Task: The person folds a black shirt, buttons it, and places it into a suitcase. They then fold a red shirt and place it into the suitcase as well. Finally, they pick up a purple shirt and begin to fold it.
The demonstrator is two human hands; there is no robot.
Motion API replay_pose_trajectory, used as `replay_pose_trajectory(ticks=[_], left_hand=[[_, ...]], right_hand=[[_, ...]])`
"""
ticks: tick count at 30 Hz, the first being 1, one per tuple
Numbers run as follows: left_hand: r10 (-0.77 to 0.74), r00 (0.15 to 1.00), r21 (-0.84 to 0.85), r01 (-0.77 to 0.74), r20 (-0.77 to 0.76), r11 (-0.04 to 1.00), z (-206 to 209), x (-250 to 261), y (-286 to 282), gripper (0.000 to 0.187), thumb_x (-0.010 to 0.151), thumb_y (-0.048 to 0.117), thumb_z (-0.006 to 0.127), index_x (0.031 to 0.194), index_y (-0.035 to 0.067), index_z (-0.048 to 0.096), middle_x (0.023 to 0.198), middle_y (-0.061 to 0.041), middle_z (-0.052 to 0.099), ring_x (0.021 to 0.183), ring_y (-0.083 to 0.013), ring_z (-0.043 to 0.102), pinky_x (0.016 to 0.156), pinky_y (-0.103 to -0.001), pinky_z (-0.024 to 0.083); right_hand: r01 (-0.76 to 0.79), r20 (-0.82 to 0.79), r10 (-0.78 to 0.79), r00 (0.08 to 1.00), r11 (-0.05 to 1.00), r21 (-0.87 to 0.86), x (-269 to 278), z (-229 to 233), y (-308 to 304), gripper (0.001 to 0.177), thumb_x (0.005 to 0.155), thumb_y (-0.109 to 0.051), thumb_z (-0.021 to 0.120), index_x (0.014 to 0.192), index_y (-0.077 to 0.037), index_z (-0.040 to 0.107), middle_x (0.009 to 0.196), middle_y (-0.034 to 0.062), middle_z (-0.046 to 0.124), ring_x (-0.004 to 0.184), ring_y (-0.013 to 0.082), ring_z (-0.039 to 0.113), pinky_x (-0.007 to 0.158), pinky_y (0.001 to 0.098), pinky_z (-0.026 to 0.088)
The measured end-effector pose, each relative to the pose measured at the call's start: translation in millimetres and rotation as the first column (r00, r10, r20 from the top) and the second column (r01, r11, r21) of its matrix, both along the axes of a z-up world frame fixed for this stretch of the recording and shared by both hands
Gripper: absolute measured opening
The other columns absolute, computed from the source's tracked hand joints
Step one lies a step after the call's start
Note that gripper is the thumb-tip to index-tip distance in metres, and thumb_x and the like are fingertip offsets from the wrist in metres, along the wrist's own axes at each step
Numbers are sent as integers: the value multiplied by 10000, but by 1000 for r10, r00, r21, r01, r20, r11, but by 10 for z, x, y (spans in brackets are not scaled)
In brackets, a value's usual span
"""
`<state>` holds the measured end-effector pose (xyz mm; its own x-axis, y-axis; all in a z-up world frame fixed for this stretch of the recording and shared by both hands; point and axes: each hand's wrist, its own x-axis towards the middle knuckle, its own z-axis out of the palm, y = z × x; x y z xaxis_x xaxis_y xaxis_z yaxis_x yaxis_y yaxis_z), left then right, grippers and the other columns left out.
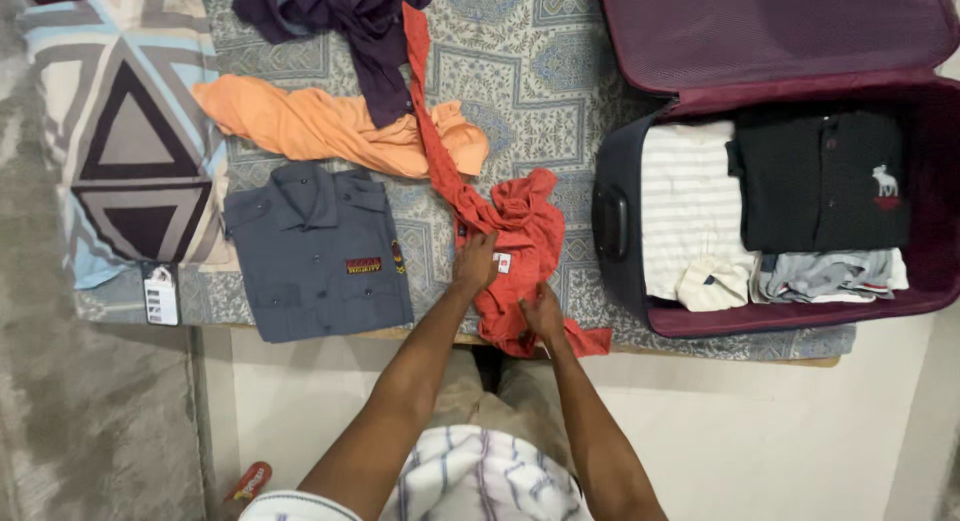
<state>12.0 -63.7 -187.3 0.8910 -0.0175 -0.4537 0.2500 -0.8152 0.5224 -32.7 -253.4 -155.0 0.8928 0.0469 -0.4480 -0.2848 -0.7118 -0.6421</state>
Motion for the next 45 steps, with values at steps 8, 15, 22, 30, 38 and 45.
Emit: replay_pose_trajectory(ticks=[8,15,22,30,38,45], left_hand=[[-57,971,26,65,-232,998,-73,123,8,263,986,233,608,1197,82,647,1143,-201,716,1039,-408,695,869,-541,560],[227,949,-294,-158,218,943,610,1,332,249,859,188,655,1060,43,679,932,-190,669,886,-393,663,785,-503,533],[268,730,-367,-25,629,930,1628,550,668,110,982,132,608,1056,52,593,976,-181,650,930,-386,638,844,-504,501],[386,487,-405,-71,783,911,3401,1300,828,156,1045,119,529,1187,55,537,1047,-213,664,949,-436,672,786,-505,528],[219,312,-139,-261,924,955,4345,1327,945,138,1033,113,585,1170,105,567,1055,-155,677,930,-426,676,716,-524,524],[312,235,-226,-329,921,917,4413,1107,742,123,1050,113,541,1170,94,563,1081,-175,678,922,-425,679,726,-509,545]], right_hand=[[23,-124,-37,992,993,-113,102,-158,162,311,941,-293,660,967,15,690,942,251,682,902,385,661,857,477,546],[225,227,-216,950,974,-14,238,402,-53,251,979,-252,568,1046,-18,627,857,250,678,782,458,658,708,534,518],[128,523,-52,851,986,-110,961,1383,-326,254,1035,-302,563,1079,-57,610,940,237,698,857,467,671,722,543,520],[-94,856,48,515,996,0,2074,3378,-313,223,979,-223,772,997,-28,665,910,156,658,779,344,648,692,439,519],[-233,814,92,574,971,54,2432,3940,-412,163,895,-133,793,1013,-31,744,874,116,643,730,226,656,642,343,523],[-128,664,-155,732,925,357,2371,3676,-195,217,960,-230,756,944,-14,742,790,17,668,688,74,589,615,265,488]])
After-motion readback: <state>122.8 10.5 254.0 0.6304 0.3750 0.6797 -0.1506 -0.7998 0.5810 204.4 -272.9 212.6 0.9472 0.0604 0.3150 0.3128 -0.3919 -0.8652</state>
